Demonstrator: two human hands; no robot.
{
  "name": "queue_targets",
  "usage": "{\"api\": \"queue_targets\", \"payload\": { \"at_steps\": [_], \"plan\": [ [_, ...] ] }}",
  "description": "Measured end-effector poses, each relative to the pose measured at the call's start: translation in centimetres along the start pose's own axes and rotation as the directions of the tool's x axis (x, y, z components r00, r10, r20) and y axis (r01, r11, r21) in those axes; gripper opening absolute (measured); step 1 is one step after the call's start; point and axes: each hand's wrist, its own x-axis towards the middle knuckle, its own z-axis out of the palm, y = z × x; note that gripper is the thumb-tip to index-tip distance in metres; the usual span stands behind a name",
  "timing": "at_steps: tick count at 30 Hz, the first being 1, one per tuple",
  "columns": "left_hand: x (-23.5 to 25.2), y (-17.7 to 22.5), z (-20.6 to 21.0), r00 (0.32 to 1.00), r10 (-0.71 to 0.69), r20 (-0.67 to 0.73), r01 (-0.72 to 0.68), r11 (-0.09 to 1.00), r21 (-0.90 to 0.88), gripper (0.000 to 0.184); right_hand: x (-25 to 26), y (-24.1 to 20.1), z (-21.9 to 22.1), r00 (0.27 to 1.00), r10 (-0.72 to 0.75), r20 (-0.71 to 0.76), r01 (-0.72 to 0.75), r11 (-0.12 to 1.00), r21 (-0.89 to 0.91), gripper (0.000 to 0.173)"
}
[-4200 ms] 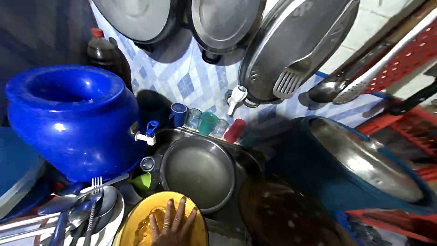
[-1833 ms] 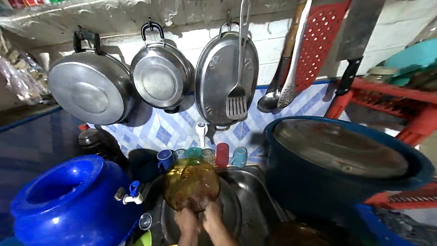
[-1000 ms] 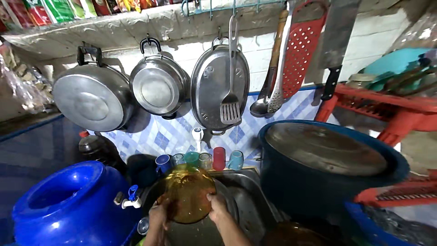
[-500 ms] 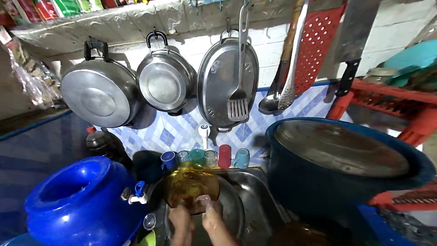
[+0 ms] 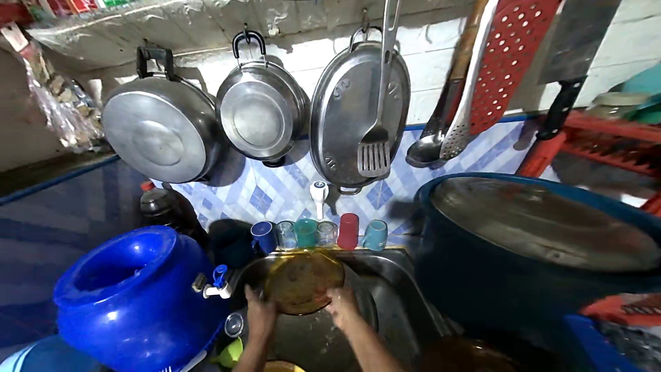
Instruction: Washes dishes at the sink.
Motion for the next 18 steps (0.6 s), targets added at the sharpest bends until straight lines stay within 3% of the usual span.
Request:
{"api": "queue_targets", "payload": {
  "at_steps": [2, 4, 6, 8, 10, 12, 13, 16, 18],
  "plan": [
    [0.0, 1.2, -2.0, 0.948, 0.138, 0.288, -0.220, 0.936, 0.275, 0.103, 0.7, -3.0, -0.7, 0.997, -0.043, 0.061, 0.058, 0.962, -0.266, 0.045],
    [-1.4, 2.9, -0.9, 0.835, 0.079, 0.545, -0.372, 0.811, 0.452, 0.097, 0.3, -5.6, -0.4, 0.988, -0.057, 0.143, 0.125, 0.841, -0.527, 0.051],
    [-3.3, 3.8, 1.5, 0.771, 0.069, 0.634, -0.503, 0.676, 0.538, 0.077, -0.5, -7.3, 0.7, 0.974, -0.063, 0.217, 0.193, 0.731, -0.655, 0.052],
    [-3.9, 3.5, 2.7, 0.809, 0.188, 0.558, -0.518, 0.677, 0.523, 0.057, -1.0, -8.1, 1.3, 0.956, -0.076, 0.283, 0.234, 0.777, -0.584, 0.052],
    [-2.8, 3.0, 2.3, 0.858, 0.316, 0.406, -0.460, 0.825, 0.329, 0.040, -0.2, -8.0, 0.8, 0.936, -0.086, 0.342, 0.205, 0.922, -0.328, 0.051],
    [-1.2, 3.2, 1.0, 0.920, 0.267, 0.287, -0.274, 0.962, -0.014, 0.035, 2.0, -5.6, -0.5, 0.936, -0.063, 0.346, 0.079, 0.996, -0.031, 0.053],
    [-0.7, 3.7, 0.5, 0.953, 0.180, 0.244, -0.139, 0.974, -0.177, 0.034, 3.3, -3.7, -1.3, 0.961, -0.033, 0.276, 0.015, 0.998, 0.069, 0.052],
    [0.5, 4.6, -1.5, 0.980, -0.014, 0.197, 0.092, 0.916, -0.391, 0.023, 5.5, 2.9, -3.2, 0.992, 0.058, -0.108, -0.045, 0.991, 0.126, 0.044],
    [1.1, 4.1, -2.5, 0.979, -0.055, 0.196, 0.133, 0.901, -0.412, 0.019, 6.3, 7.6, -4.1, 0.941, -0.040, -0.336, 0.024, 0.998, -0.053, 0.045]
  ]
}}
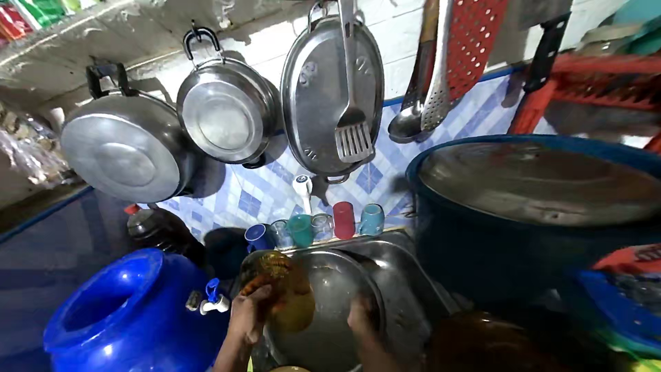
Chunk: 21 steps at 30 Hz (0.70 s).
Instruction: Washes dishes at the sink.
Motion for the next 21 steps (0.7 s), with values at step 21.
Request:
{"api": "queue_targets", "payload": {
  "at_steps": [21],
  "plan": [
    [-1.3, -0.5, 2.1, 0.979, -0.045, 0.196, 0.040, 0.999, 0.032, 0.013, -5.7, -9.2, 6.2, 0.670, -0.389, 0.632, 0.674, 0.674, -0.300, 0.056]
  ]
}}
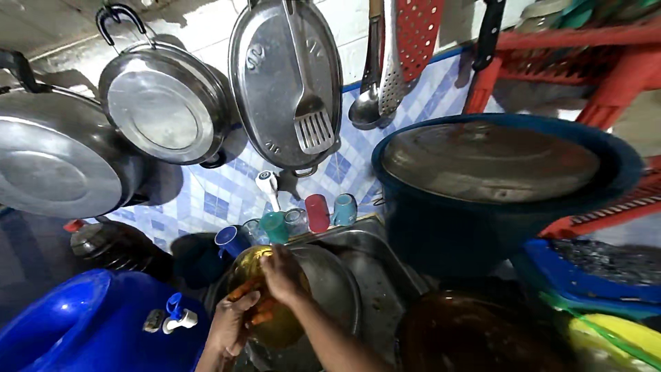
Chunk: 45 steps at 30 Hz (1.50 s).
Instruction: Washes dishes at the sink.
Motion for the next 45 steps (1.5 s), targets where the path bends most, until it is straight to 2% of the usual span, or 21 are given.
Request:
{"api": "queue_targets", "payload": {
  "at_steps": [2, 4, 6, 8, 11, 14, 16, 18, 19, 21, 23, 26, 28, 31, 33, 35, 37, 39, 42, 44, 45],
  "plan": [
    [0.6, -0.8, -0.6, 1.000, 0.024, 0.003, -0.024, 1.000, -0.012, 0.012, -2.3, -1.0, 2.0, 0.951, -0.307, 0.020, 0.306, 0.950, 0.064, 0.046],
    [0.2, -0.9, -1.0, 0.999, 0.041, -0.005, -0.041, 0.999, -0.026, 0.012, -2.0, -0.8, 2.1, 0.916, -0.397, 0.055, 0.393, 0.916, 0.078, 0.042],
    [-1.0, -0.7, -1.1, 0.998, 0.060, -0.037, -0.061, 0.998, -0.016, 0.014, -0.2, 0.7, 0.6, 0.967, -0.245, 0.064, 0.245, 0.969, 0.005, 0.046],
    [-2.0, -0.7, -1.3, 0.992, 0.101, -0.075, -0.104, 0.994, -0.036, 0.014, 1.1, 2.5, -1.5, 0.996, 0.048, 0.074, -0.056, 0.992, 0.110, 0.053],
    [-1.8, -1.4, -2.9, 0.990, 0.132, -0.046, -0.137, 0.980, -0.146, 0.017, 0.1, 5.3, -3.7, 0.934, 0.292, 0.205, -0.355, 0.702, 0.618, 0.055],
    [-0.2, -1.9, -4.1, 0.988, 0.148, -0.035, -0.152, 0.963, -0.224, 0.029, -2.3, 5.2, -4.5, 0.966, 0.132, 0.221, -0.254, 0.333, 0.908, 0.025],
    [0.7, -1.5, -3.0, 0.940, 0.234, -0.250, -0.243, 0.970, -0.007, 0.034, -3.5, 4.1, -4.8, 0.984, 0.012, 0.177, -0.174, 0.255, 0.951, 0.035],
    [1.5, -1.1, -1.6, 0.826, 0.389, -0.407, -0.266, 0.907, 0.327, 0.038, -4.6, 1.9, -5.0, 0.996, 0.022, 0.089, -0.092, 0.322, 0.942, 0.044],
    [1.6, -1.1, -1.1, 0.792, 0.463, -0.398, -0.239, 0.835, 0.496, 0.045, -5.1, 0.8, -5.0, 0.998, 0.048, 0.038, -0.053, 0.368, 0.928, 0.043],
    [1.1, -1.7, 0.8, 0.773, 0.597, -0.214, -0.229, 0.578, 0.784, 0.060, -6.0, -0.5, -4.6, 0.995, 0.078, -0.055, 0.015, 0.440, 0.898, 0.038],
    [0.0, -3.2, 4.6, 0.755, 0.655, 0.029, -0.313, 0.322, 0.894, 0.070, -6.5, -1.1, -4.4, 0.988, 0.109, -0.108, 0.036, 0.519, 0.854, 0.037],
    [-0.8, -5.0, 8.0, 0.648, 0.692, 0.319, -0.543, 0.125, 0.831, 0.078, -7.2, -1.0, -4.5, 0.963, 0.209, -0.168, 0.026, 0.551, 0.834, 0.027],
    [0.3, -3.8, 6.8, 0.653, 0.609, 0.450, -0.608, 0.067, 0.791, 0.072, -7.6, -0.2, -4.8, 0.956, 0.241, -0.169, 0.026, 0.503, 0.864, 0.024],
    [3.3, -0.5, 3.1, 0.849, 0.412, 0.331, -0.439, 0.201, 0.876, 0.060, -8.6, 0.1, -5.5, 0.949, 0.270, -0.166, 0.020, 0.472, 0.882, 0.024],
    [4.6, 0.3, 1.2, 0.944, 0.319, 0.089, -0.234, 0.453, 0.860, 0.057, -9.1, -0.1, -5.4, 0.949, 0.258, -0.179, 0.041, 0.462, 0.886, 0.026],
    [4.4, -0.8, 0.7, 0.949, 0.253, -0.190, -0.059, 0.731, 0.680, 0.055, -9.2, 0.1, -5.4, 0.951, 0.229, -0.209, 0.077, 0.479, 0.875, 0.025],
    [2.9, -2.9, 1.3, 0.926, 0.194, -0.323, -0.031, 0.894, 0.447, 0.059, -8.7, 0.6, -5.5, 0.957, 0.168, -0.237, 0.123, 0.504, 0.855, 0.033],
    [0.4, -4.3, 2.5, 0.971, 0.056, -0.231, 0.006, 0.966, 0.259, 0.066, -8.0, 1.0, -5.7, 0.956, 0.086, -0.282, 0.186, 0.565, 0.804, 0.034],
    [-2.3, -2.2, 3.9, 0.984, -0.177, -0.001, 0.177, 0.984, 0.013, 0.067, -7.6, 0.7, -5.0, 0.940, -0.159, -0.301, 0.302, 0.797, 0.522, 0.026],
    [-2.6, 0.5, 3.6, 0.989, -0.130, 0.071, 0.139, 0.980, -0.139, 0.065, -8.3, -0.1, -3.7, 0.927, -0.331, -0.175, 0.361, 0.916, 0.177, 0.017],
    [-2.4, 1.4, 3.3, 0.994, -0.104, 0.014, 0.105, 0.972, -0.212, 0.060, -9.0, -0.7, -2.7, 0.927, -0.370, -0.065, 0.371, 0.929, 0.012, 0.017]
  ]
}}
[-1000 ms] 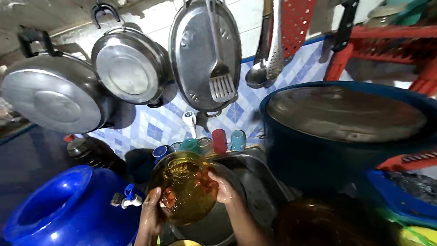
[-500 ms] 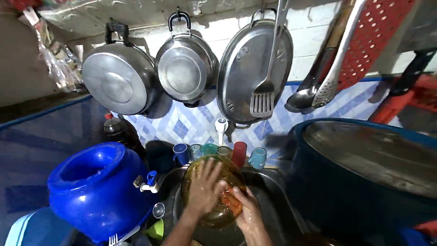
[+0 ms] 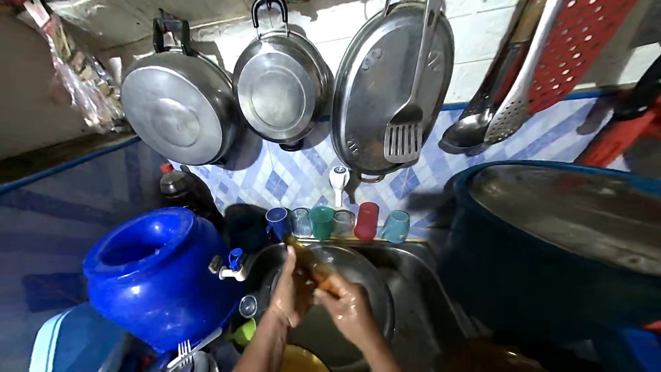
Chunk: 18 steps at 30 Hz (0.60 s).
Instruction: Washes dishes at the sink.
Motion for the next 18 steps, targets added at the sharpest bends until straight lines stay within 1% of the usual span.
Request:
{"api": "queue_targets", "payload": {
  "at_steps": [1, 2, 3, 4, 5, 6, 7, 8, 9, 10, 11, 12, 13, 14, 15, 16, 17, 18],
  "plan": [
    [0.2, 0.6, -0.8, 0.999, 0.028, -0.042, -0.031, 0.997, -0.064, 0.049, -0.5, -0.9, 0.9, 0.994, -0.024, 0.110, 0.037, 0.992, -0.118, 0.021],
    [0.4, 0.7, -1.9, 0.989, 0.058, -0.134, -0.070, 0.994, -0.088, 0.033, -1.0, -1.6, 1.4, 0.970, -0.010, 0.243, 0.052, 0.984, -0.168, 0.024],
    [0.7, 0.4, -3.2, 0.971, 0.092, -0.220, -0.107, 0.992, -0.061, 0.034, -1.0, -1.8, 1.4, 0.923, 0.018, 0.384, 0.041, 0.989, -0.144, 0.028],
    [0.8, 0.1, -4.4, 0.952, 0.121, -0.281, -0.128, 0.992, -0.005, 0.049, -0.6, -1.2, 1.3, 0.868, 0.025, 0.495, -0.004, 0.999, -0.044, 0.030],
    [0.8, -0.3, -5.5, 0.934, 0.153, -0.322, -0.141, 0.988, 0.060, 0.058, -0.1, 0.2, 1.2, 0.834, 0.018, 0.552, -0.082, 0.992, 0.092, 0.029],
    [0.6, -0.6, -6.6, 0.926, 0.176, -0.334, -0.143, 0.982, 0.122, 0.065, 0.3, 2.0, 1.1, 0.848, 0.037, 0.529, -0.171, 0.963, 0.207, 0.029],
    [0.2, -0.5, -7.4, 0.923, 0.195, -0.332, -0.142, 0.974, 0.178, 0.069, 0.7, 3.8, 0.7, 0.884, 0.135, 0.448, -0.269, 0.930, 0.251, 0.030],
    [-0.3, -0.1, -7.8, 0.919, 0.214, -0.330, -0.143, 0.964, 0.226, 0.069, 1.3, 5.9, 0.4, 0.909, 0.283, 0.307, -0.354, 0.912, 0.207, 0.032],
    [-0.8, 0.5, -7.9, 0.918, 0.221, -0.330, -0.138, 0.956, 0.258, 0.067, 1.9, 8.1, 0.1, 0.890, 0.435, 0.135, -0.448, 0.889, 0.091, 0.033],
    [-1.2, 1.0, -7.8, 0.918, 0.217, -0.331, -0.127, 0.954, 0.272, 0.062, 2.2, 10.3, 0.1, 0.828, 0.561, -0.027, -0.561, 0.827, -0.040, 0.035],
    [-1.6, 1.5, -7.6, 0.920, 0.204, -0.334, -0.111, 0.954, 0.278, 0.055, 2.0, 12.4, 0.3, 0.734, 0.664, -0.142, -0.678, 0.728, -0.101, 0.038],
    [-1.9, 1.8, -7.4, 0.921, 0.193, -0.339, -0.095, 0.954, 0.286, 0.051, 1.4, 14.1, 0.9, 0.638, 0.740, -0.216, -0.761, 0.648, -0.026, 0.041],
    [-1.9, 2.0, -7.1, 0.921, 0.190, -0.341, -0.085, 0.950, 0.302, 0.048, 0.7, 15.3, 2.0, 0.546, 0.801, -0.246, -0.783, 0.593, 0.189, 0.039],
    [-1.8, 2.0, -7.0, 0.922, 0.190, -0.337, -0.078, 0.945, 0.317, 0.046, 0.0, 15.7, 3.0, 0.471, 0.863, -0.183, -0.718, 0.495, 0.490, 0.037],
    [-1.6, 1.9, -7.1, 0.926, 0.185, -0.328, -0.072, 0.942, 0.327, 0.046, -0.4, 15.8, 3.8, 0.470, 0.882, -0.038, -0.586, 0.344, 0.734, 0.037],
    [-1.1, 1.7, -7.1, 0.927, 0.188, -0.325, -0.073, 0.940, 0.334, 0.046, -0.1, 15.4, 4.6, 0.541, 0.834, 0.105, -0.459, 0.188, 0.869, 0.039],
    [-0.5, 1.4, -7.0, 0.925, 0.195, -0.326, -0.076, 0.936, 0.344, 0.043, 0.7, 14.2, 5.2, 0.640, 0.741, 0.204, -0.387, 0.082, 0.919, 0.043],
    [0.1, 1.2, -6.8, 0.926, 0.194, -0.323, -0.074, 0.934, 0.351, 0.043, 1.8, 12.1, 5.9, 0.715, 0.657, 0.242, -0.397, 0.096, 0.913, 0.045]
  ]
}}
